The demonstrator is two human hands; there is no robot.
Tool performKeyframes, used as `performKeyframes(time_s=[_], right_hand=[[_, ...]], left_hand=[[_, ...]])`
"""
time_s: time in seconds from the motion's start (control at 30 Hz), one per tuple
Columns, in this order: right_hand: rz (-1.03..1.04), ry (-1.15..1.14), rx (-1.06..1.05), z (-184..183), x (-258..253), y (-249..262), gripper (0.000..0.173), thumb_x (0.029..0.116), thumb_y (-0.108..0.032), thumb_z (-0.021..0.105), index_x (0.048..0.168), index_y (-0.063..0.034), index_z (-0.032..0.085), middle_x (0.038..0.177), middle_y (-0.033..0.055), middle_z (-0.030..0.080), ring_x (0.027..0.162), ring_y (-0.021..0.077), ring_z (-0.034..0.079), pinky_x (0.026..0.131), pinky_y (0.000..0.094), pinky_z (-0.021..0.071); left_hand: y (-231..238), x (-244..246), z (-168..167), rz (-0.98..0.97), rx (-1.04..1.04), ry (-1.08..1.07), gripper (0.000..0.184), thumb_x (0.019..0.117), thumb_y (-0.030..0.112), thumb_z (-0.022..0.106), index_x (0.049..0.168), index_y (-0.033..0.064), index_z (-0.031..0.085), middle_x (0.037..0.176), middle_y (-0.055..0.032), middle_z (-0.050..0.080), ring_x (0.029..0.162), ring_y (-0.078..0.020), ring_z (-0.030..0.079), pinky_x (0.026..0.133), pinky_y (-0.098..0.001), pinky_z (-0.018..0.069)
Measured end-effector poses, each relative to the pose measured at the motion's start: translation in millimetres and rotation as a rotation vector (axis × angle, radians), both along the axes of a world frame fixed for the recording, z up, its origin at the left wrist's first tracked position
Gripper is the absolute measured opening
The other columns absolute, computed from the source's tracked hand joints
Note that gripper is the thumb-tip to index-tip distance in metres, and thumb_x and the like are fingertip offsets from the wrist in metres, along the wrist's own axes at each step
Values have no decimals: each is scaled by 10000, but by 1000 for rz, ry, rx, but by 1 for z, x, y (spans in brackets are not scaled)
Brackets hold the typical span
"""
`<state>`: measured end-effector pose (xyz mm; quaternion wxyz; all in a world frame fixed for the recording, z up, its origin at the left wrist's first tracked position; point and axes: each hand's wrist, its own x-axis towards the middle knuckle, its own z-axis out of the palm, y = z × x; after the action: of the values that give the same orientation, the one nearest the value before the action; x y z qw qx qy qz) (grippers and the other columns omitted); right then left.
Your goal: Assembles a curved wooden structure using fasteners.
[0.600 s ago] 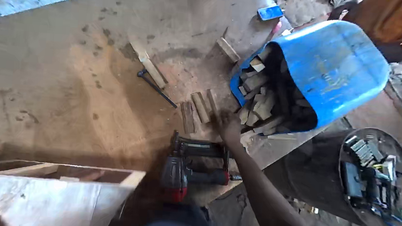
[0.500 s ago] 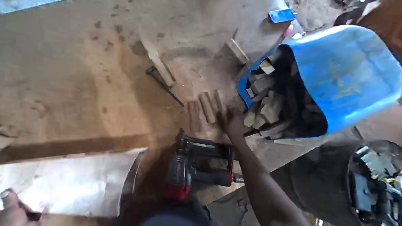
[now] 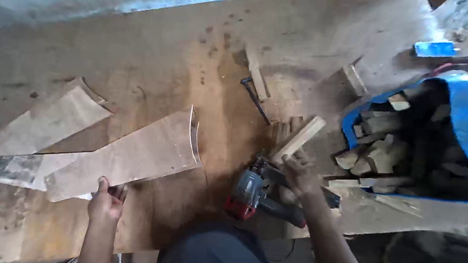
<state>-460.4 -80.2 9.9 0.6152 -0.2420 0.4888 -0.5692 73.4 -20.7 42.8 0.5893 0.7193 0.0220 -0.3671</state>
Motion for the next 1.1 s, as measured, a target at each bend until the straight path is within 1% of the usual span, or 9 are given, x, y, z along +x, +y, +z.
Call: performKeyframes(time_s=[0.13, 0.27, 0.43, 0.53, 0.6, 0.7, 0.87, 0.97, 1.1], right_hand=[[120, 117, -46, 32, 60, 17, 242, 968, -69, 670, 1206, -77, 628, 960, 90, 725, 826, 194, 707, 768, 405, 617], [222, 242, -177, 50, 98, 28, 297, 950, -64, 705, 1239, -73, 642, 978, 76, 739, 843, 163, 711, 788, 366, 614], [238, 335, -226, 62, 143, 56, 310, 916, -9, 730, 1216, -37, 659, 993, 91, 752, 852, 182, 725, 782, 376, 628], [237, 470, -276, 60, 170, 74, 304, 879, 15, 766, 1167, -44, 689, 998, 78, 764, 862, 192, 740, 792, 399, 647], [238, 507, -304, 50, 186, 83, 305, 860, 23, 784, 1148, -32, 701, 989, 81, 760, 859, 193, 735, 799, 401, 647], [291, 533, -266, 31, 210, 95, 335, 856, 0, 799, 1167, -55, 687, 987, 68, 755, 821, 176, 726, 758, 379, 643], [438, 535, -250, -23, 229, 88, 374, 868, 1, 780, 1217, -82, 675, 1013, 57, 743, 845, 173, 722, 760, 377, 644], [496, 537, -333, -51, 223, 70, 321, 875, 3, 768, 1183, -48, 692, 1014, 64, 748, 860, 160, 720, 785, 369, 638], [539, 701, -525, -72, 224, 24, 307, 893, -45, 753, 1198, -46, 721, 1174, 72, 733, 1034, 145, 712, 928, 377, 616]], left_hand=[[2, -3, -3, -61, -9, 2, 485, 1055, 467, 526, 1341, 77, 482, 978, -93, 665, 801, -194, 698, 730, -382, 619], [12, -23, 6, -235, -24, -19, 419, 1085, 382, 493, 1332, 44, 510, 988, -98, 700, 820, -188, 713, 726, -373, 622], [39, -54, 5, -796, -46, -91, 360, 1098, 260, 487, 1330, -2, 574, 1123, -140, 739, 947, -244, 745, 851, -399, 623], [45, -63, 5, -1161, -241, -321, 269, 1042, 205, 587, 1258, 57, 652, 1116, -77, 745, 980, -218, 739, 874, -407, 636], [42, -70, 7, -1279, -368, -437, 271, 1004, 234, 652, 1239, 101, 675, 1138, -18, 732, 992, -149, 719, 866, -361, 632], [40, -72, 1, -1380, -480, -518, 309, 988, 285, 660, 1243, 112, 685, 1184, 8, 717, 1082, -129, 693, 963, -376, 604], [56, -70, -22, -1278, -380, -750, 281, 980, 317, 687, 1209, 155, 705, 1132, 50, 731, 1038, -65, 702, 923, -340, 621], [65, -83, -42, -1069, -409, -836, 478, 973, 328, 697, 1383, 106, 590, 1235, -5, 709, 1099, -111, 699, 957, -367, 617], [51, -105, -53, -940, -440, -811, 836, 912, 319, 782, 1588, 92, 346, 1450, -92, 586, 1283, -195, 613, 1082, -412, 547]])
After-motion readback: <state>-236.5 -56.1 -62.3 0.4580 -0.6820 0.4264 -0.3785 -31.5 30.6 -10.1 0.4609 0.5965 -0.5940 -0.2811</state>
